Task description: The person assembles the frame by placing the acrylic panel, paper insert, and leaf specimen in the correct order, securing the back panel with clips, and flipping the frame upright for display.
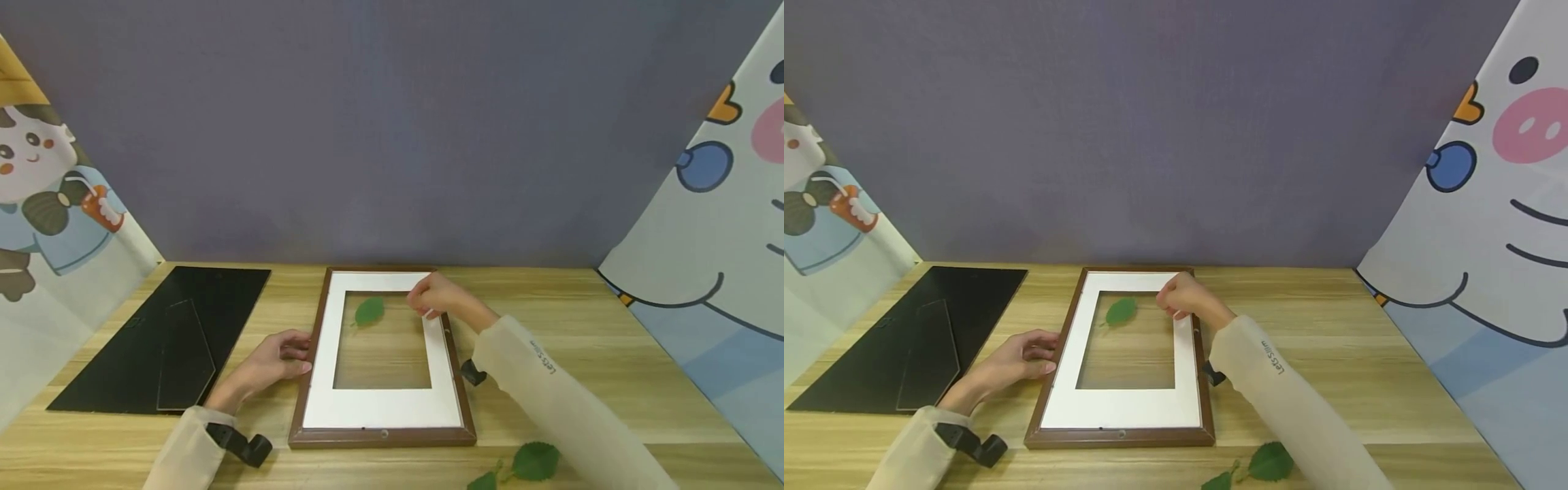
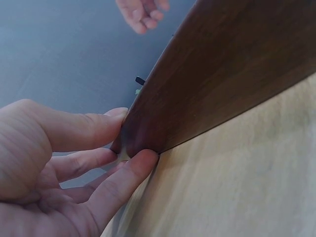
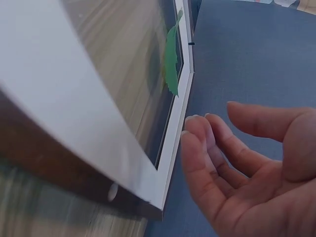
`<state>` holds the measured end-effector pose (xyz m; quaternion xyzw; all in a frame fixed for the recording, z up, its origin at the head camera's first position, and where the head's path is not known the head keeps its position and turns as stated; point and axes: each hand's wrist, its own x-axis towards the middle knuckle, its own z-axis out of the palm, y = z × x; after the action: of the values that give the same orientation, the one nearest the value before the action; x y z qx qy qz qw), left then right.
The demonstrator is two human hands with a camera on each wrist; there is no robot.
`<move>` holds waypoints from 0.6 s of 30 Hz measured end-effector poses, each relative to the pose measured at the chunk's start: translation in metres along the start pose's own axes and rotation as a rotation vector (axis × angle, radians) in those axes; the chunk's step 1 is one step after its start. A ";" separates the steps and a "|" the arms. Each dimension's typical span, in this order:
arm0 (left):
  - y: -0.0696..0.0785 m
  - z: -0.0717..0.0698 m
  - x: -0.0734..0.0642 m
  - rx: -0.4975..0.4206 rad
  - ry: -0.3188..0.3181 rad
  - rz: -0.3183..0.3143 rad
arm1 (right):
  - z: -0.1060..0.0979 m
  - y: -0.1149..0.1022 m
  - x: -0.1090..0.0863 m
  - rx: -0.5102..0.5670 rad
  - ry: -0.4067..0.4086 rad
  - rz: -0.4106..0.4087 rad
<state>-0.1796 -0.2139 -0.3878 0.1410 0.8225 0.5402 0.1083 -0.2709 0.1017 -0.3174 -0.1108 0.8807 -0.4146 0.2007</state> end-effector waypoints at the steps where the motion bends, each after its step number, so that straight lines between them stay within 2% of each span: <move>1: 0.000 0.000 0.000 -0.001 -0.001 0.000 | -0.001 0.002 -0.002 -0.007 0.000 0.001; 11: 0.001 0.000 -0.001 0.013 -0.005 0.017 | -0.011 0.021 -0.022 0.018 -0.019 0.002; 18: 0.001 -0.001 -0.001 0.013 -0.004 0.019 | -0.017 0.031 -0.037 -0.002 -0.028 -0.010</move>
<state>-0.1788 -0.2143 -0.3867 0.1506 0.8243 0.5357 0.1041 -0.2460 0.1462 -0.3224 -0.1215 0.8776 -0.4131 0.2109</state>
